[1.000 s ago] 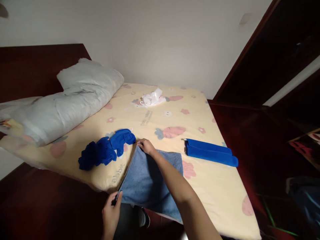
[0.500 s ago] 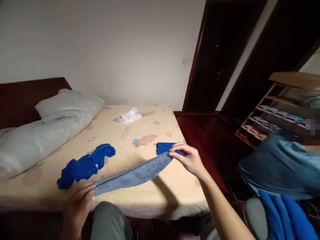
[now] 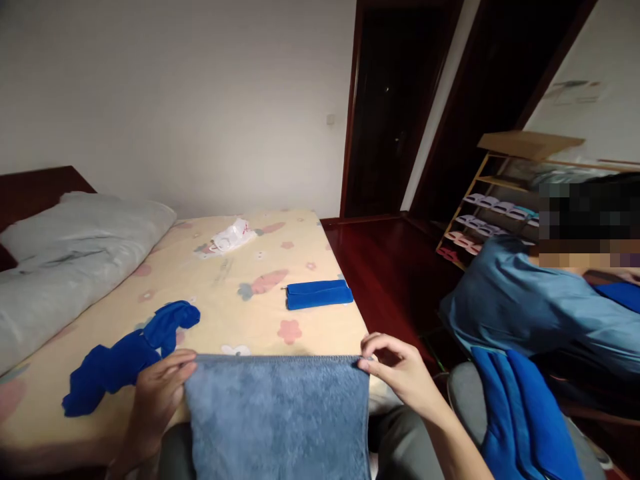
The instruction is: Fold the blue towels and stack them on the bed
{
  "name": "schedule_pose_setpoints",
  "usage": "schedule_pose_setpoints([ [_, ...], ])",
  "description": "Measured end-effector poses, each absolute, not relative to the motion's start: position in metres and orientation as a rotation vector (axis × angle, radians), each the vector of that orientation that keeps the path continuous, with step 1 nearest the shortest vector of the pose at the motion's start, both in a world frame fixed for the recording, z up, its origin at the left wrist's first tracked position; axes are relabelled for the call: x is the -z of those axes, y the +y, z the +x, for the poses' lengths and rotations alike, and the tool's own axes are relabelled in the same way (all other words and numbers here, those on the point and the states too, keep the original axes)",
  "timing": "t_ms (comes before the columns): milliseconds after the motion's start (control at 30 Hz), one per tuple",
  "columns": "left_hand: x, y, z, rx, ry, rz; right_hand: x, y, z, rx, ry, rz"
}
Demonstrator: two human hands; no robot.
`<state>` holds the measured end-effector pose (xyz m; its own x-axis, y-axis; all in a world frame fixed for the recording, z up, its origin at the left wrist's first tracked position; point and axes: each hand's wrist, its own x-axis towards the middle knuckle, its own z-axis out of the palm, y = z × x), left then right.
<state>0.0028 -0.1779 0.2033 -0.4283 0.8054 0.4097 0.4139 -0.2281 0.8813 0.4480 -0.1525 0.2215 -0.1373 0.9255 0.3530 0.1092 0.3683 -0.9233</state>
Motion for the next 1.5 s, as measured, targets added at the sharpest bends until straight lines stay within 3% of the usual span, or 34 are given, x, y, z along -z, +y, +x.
schedule_pose_setpoints([
  [200, -0.153, -0.048, 0.018, -1.580, 1.432, 1.190, -0.142, -0.017, 0.409, -0.989, -1.363, -1.133],
  [367, -0.095, 0.017, 0.023, -1.331, 1.876, 1.262, -0.076, 0.056, 0.358, -0.850, -1.240, -1.484],
  [467, -0.049, -0.030, 0.018, -1.241, 1.998, 1.293, -0.029, 0.014, 0.356, -0.879, -1.253, -1.588],
  [600, 0.014, -0.150, 0.013, -1.032, 2.267, 1.613, 0.025, -0.100, 0.375, -0.869, -1.468, -1.701],
  [733, 0.039, -0.217, 0.020, -0.924, 2.260, 1.652, 0.035, -0.169, 0.379, -0.925, -1.532, -1.959],
  [967, 0.045, -0.211, 0.020, -1.007, 2.026, 1.419, 0.038, -0.171, 0.375, -0.927, -1.496, -2.058],
  [1133, 0.053, -0.225, 0.018, -1.218, 1.741, 0.958, 0.050, -0.175, 0.373, -1.193, -1.024, -1.626],
  [1267, 0.042, -0.236, 0.022, -1.360, 1.677, 0.792, 0.038, -0.182, 0.377, -1.207, -0.990, -1.407],
  [1500, 0.036, -0.245, 0.026, -1.299, 1.644, 0.792, 0.040, -0.199, 0.391, -1.241, -1.161, -1.586],
])
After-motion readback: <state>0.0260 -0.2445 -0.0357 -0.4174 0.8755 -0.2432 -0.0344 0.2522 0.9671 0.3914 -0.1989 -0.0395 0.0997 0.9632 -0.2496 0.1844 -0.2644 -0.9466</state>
